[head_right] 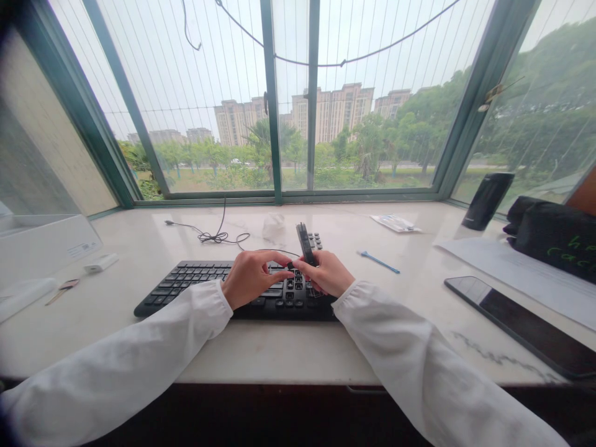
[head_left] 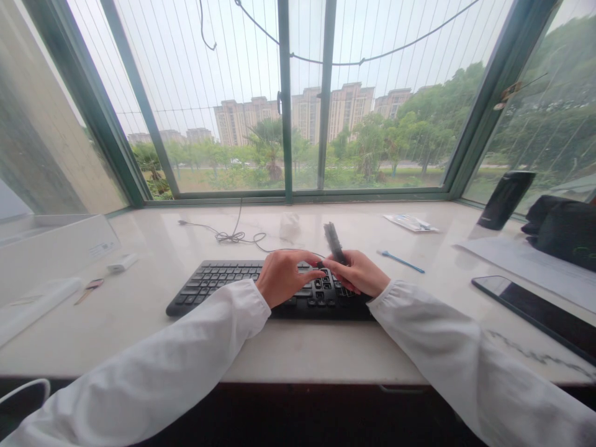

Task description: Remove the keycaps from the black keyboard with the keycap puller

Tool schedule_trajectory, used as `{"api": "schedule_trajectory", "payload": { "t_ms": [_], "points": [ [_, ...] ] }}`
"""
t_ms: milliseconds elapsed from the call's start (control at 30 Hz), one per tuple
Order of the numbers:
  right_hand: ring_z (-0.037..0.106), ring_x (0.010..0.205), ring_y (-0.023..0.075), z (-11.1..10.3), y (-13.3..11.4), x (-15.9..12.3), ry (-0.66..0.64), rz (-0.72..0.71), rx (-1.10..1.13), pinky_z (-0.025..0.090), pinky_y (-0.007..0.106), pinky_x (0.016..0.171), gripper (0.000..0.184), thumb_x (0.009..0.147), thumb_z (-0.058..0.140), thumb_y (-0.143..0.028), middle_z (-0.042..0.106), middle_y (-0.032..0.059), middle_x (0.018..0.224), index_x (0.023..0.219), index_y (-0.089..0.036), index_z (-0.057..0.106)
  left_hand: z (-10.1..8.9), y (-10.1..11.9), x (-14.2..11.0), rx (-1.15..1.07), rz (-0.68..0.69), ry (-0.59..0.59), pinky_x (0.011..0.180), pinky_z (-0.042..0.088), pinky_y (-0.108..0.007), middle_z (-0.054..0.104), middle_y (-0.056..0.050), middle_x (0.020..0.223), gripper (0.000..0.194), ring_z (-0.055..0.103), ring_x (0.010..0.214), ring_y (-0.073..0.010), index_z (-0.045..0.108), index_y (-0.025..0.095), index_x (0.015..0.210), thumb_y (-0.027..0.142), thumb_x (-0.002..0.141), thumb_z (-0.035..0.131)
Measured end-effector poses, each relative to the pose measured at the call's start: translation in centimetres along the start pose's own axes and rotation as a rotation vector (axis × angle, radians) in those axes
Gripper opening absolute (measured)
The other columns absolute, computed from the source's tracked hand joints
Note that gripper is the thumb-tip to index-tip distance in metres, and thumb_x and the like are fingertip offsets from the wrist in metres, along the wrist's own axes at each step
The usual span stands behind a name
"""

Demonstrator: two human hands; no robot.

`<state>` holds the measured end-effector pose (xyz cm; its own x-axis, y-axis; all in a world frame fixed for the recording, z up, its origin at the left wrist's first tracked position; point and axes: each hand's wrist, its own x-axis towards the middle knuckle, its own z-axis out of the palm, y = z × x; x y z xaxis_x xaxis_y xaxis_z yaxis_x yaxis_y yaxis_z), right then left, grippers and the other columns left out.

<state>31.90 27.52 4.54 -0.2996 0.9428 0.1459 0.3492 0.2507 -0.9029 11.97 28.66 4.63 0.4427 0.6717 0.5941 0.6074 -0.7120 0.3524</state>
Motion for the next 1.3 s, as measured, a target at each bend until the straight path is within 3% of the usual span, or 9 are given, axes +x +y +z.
{"api": "schedule_trajectory", "payload": {
  "t_ms": [167,233,367,433,600,733,933,1100,1300],
  "points": [
    [0.04,0.034,0.0085,-0.3,0.5,0.3,0.015,-0.011,-0.016,0.028,0.022,0.031,0.044,0.079,0.057,-0.06,0.048,-0.0044,0.051,0.081,-0.016,0.061,0.0,0.0,0.0,0.022,-0.007,0.018,0.069,0.047,-0.023,0.074,0.002,0.084,0.018,0.063,0.066,-0.0115,0.074,0.026,0.091,0.038,0.081,0.065],
    [0.043,0.038,0.0104,-1.2,1.0,0.8,0.186,-0.038,-0.091,0.032,0.024,0.036,0.046,0.082,0.052,-0.061,0.051,-0.0025,0.053,0.082,-0.016,0.063,0.0,-0.1,0.0,0.043,-0.023,0.02,0.068,0.047,-0.023,0.073,0.002,0.082,0.018,0.063,0.066,-0.012,0.073,0.025,0.091,0.037,0.081,0.065],
    [0.056,0.057,0.0179,-4.0,2.3,1.7,0.691,-0.114,-0.476,0.04,0.029,0.058,0.043,0.088,0.045,-0.053,0.059,0.0036,0.057,0.07,-0.017,0.063,-0.2,-0.6,0.2,0.092,-0.036,-0.003,0.067,0.046,-0.024,0.073,0.003,0.084,0.016,0.064,0.069,-0.013,0.071,0.025,0.089,0.037,0.081,0.064],
    [0.06,0.066,0.0216,-5.2,2.8,1.9,0.786,-0.066,-0.643,0.038,0.03,0.063,0.041,0.089,0.043,-0.049,0.064,0.0063,0.063,0.073,-0.018,0.064,-0.3,-0.9,0.4,0.124,-0.031,-0.021,0.067,0.045,-0.025,0.073,0.003,0.086,0.016,0.064,0.071,-0.0137,0.071,0.025,0.089,0.037,0.082,0.063],
    [0.062,0.075,0.0254,-6.1,4.0,2.1,0.66,0.137,-0.87,0.035,0.03,0.061,0.041,0.091,0.038,-0.047,0.069,0.011,0.077,0.083,-0.019,0.066,-0.3,-1.8,1.1,0.205,-0.036,-0.031,0.07,0.044,-0.026,0.072,0.003,0.093,0.015,0.065,0.078,-0.0158,0.069,0.025,0.09,0.037,0.082,0.063],
    [0.063,0.077,0.0239,-5.9,4.4,2.3,0.515,0.164,-0.915,0.037,0.03,0.063,0.041,0.092,0.039,-0.046,0.07,0.0126,0.082,0.086,-0.018,0.068,-0.4,-2.0,1.8,0.257,-0.073,-0.024,0.073,0.045,-0.027,0.072,0.002,0.092,0.016,0.065,0.081,-0.0169,0.069,0.025,0.09,0.037,0.083,0.062],
    [0.064,0.079,0.0242,-6.2,4.8,2.4,0.495,0.149,-0.962,0.038,0.03,0.064,0.038,0.091,0.04,-0.044,0.071,0.0114,0.085,0.089,-0.019,0.068,0.0,-1.7,3.3,0.215,-0.139,-0.054,0.08,0.046,-0.029,0.072,0.002,0.09,0.021,0.064,0.083,-0.0172,0.072,0.027,0.092,0.043,0.082,0.061],
    [0.065,0.08,0.0236,-6.6,5.4,2.5,0.478,0.157,-0.971,0.04,0.029,0.065,0.038,0.091,0.039,-0.042,0.071,0.0106,0.084,0.09,-0.019,0.069,2.0,-1.1,6.7,0.19,-0.191,-0.161,0.082,0.047,-0.029,0.072,0.003,0.088,0.021,0.064,0.085,-0.0168,0.073,0.029,0.09,0.044,0.078,0.066],
    [0.064,0.078,0.0236,-6.8,5.6,2.6,0.487,0.156,-0.952,0.039,0.029,0.063,0.036,0.09,0.04,-0.042,0.07,0.0101,0.083,0.089,-0.02,0.069,5.9,-0.8,8.6,0.241,-0.262,-0.143,0.085,0.047,-0.03,0.072,0.0,0.094,0.024,0.063,0.09,-0.0177,0.072,0.026,0.098,0.04,0.082,0.061]
  ]
}}
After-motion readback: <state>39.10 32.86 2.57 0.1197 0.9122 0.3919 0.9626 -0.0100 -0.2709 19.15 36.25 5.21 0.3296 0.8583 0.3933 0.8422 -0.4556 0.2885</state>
